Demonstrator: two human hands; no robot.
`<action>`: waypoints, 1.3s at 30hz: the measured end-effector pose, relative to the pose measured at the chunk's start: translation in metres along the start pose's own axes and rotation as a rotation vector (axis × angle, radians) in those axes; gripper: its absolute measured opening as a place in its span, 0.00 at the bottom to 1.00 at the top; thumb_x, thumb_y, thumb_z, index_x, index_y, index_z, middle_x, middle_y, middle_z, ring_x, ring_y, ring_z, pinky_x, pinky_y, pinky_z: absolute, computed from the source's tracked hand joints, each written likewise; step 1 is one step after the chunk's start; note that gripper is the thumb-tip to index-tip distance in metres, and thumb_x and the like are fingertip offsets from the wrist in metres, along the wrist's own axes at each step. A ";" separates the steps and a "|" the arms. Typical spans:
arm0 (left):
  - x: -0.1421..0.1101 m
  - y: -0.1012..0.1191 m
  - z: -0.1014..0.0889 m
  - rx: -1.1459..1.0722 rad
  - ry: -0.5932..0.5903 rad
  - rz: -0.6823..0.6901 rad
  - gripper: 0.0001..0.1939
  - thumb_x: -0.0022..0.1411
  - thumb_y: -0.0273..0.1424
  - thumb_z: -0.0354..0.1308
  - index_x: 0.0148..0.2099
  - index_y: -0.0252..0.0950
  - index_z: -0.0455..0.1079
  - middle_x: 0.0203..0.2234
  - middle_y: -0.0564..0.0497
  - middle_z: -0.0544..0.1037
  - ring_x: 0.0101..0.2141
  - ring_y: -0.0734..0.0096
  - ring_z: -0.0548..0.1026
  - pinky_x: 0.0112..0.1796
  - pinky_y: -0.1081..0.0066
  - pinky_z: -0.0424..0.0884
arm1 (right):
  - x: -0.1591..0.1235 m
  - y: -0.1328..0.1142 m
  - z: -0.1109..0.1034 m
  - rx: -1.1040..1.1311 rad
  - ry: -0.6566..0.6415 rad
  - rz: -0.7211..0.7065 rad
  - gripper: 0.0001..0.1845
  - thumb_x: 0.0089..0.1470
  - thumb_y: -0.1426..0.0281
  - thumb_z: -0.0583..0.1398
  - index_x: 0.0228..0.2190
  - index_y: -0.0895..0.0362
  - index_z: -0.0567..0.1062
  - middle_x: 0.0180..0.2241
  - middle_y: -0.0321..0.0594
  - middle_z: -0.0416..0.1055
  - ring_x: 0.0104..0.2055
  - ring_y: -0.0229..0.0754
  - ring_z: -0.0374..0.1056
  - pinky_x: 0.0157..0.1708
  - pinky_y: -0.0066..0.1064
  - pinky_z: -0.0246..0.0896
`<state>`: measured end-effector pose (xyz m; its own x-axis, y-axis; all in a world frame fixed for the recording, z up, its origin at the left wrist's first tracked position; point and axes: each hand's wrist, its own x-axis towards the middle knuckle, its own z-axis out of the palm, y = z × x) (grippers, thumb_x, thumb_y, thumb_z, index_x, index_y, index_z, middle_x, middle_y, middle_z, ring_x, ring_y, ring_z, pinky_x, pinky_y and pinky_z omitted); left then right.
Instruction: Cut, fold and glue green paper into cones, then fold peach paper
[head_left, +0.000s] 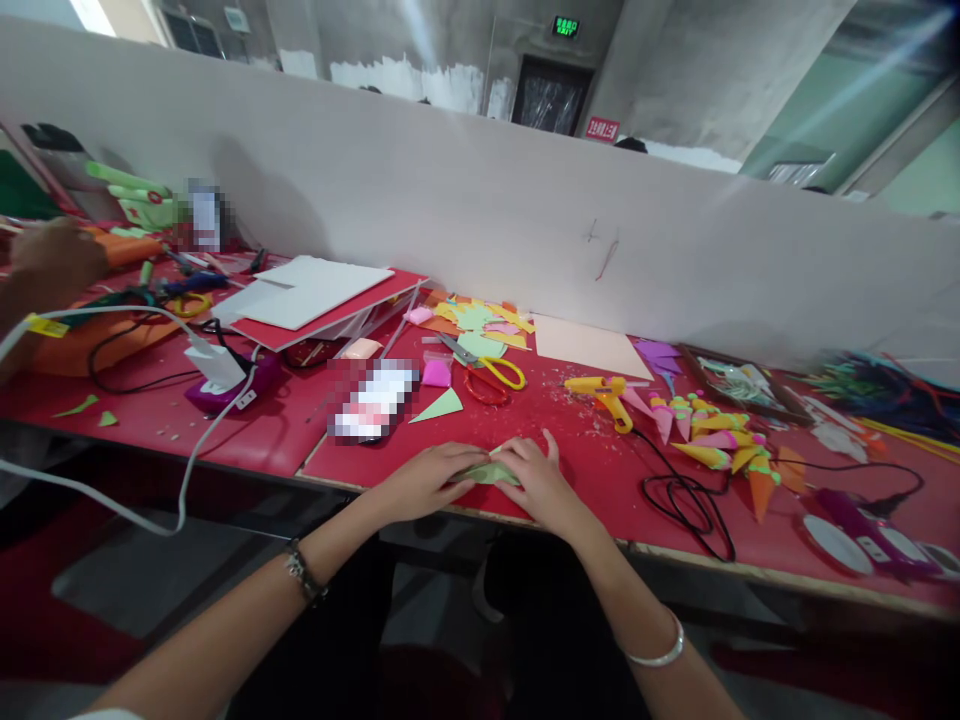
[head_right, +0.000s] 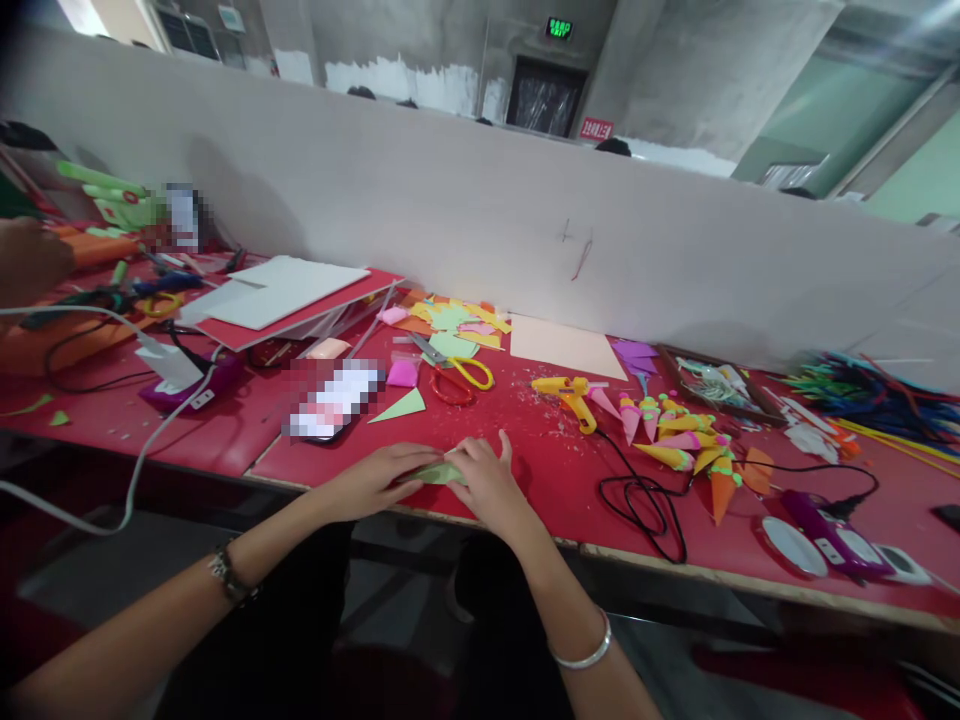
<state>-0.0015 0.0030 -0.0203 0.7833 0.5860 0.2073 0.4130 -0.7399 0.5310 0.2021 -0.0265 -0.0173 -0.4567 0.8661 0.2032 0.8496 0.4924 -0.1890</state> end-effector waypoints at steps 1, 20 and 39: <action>0.003 0.000 0.002 0.027 -0.019 0.022 0.21 0.61 0.31 0.43 0.57 0.41 0.54 0.51 0.49 0.65 0.50 0.69 0.63 0.49 0.67 0.59 | 0.000 0.002 -0.001 -0.014 0.011 0.011 0.12 0.51 0.69 0.54 0.40 0.52 0.68 0.39 0.39 0.67 0.45 0.41 0.60 0.54 0.52 0.27; 0.012 0.024 0.021 0.479 -0.071 0.033 0.28 0.57 0.50 0.39 0.57 0.45 0.55 0.48 0.44 0.64 0.47 0.55 0.61 0.44 0.58 0.58 | -0.042 0.068 -0.025 0.513 0.128 0.335 0.14 0.52 0.62 0.52 0.29 0.56 0.74 0.26 0.36 0.72 0.31 0.38 0.68 0.35 0.28 0.60; 0.045 -0.028 0.009 0.435 0.026 -0.021 0.19 0.61 0.36 0.42 0.55 0.44 0.57 0.51 0.47 0.58 0.48 0.59 0.59 0.47 0.60 0.58 | 0.009 0.171 -0.016 -0.175 0.550 0.735 0.25 0.40 0.59 0.58 0.37 0.63 0.64 0.37 0.50 0.63 0.43 0.49 0.58 0.43 0.39 0.53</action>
<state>0.0262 0.0472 -0.0335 0.7631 0.6063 0.2235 0.5904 -0.7948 0.1403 0.3472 0.0639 -0.0326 0.3626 0.7706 0.5242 0.9236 -0.2220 -0.3125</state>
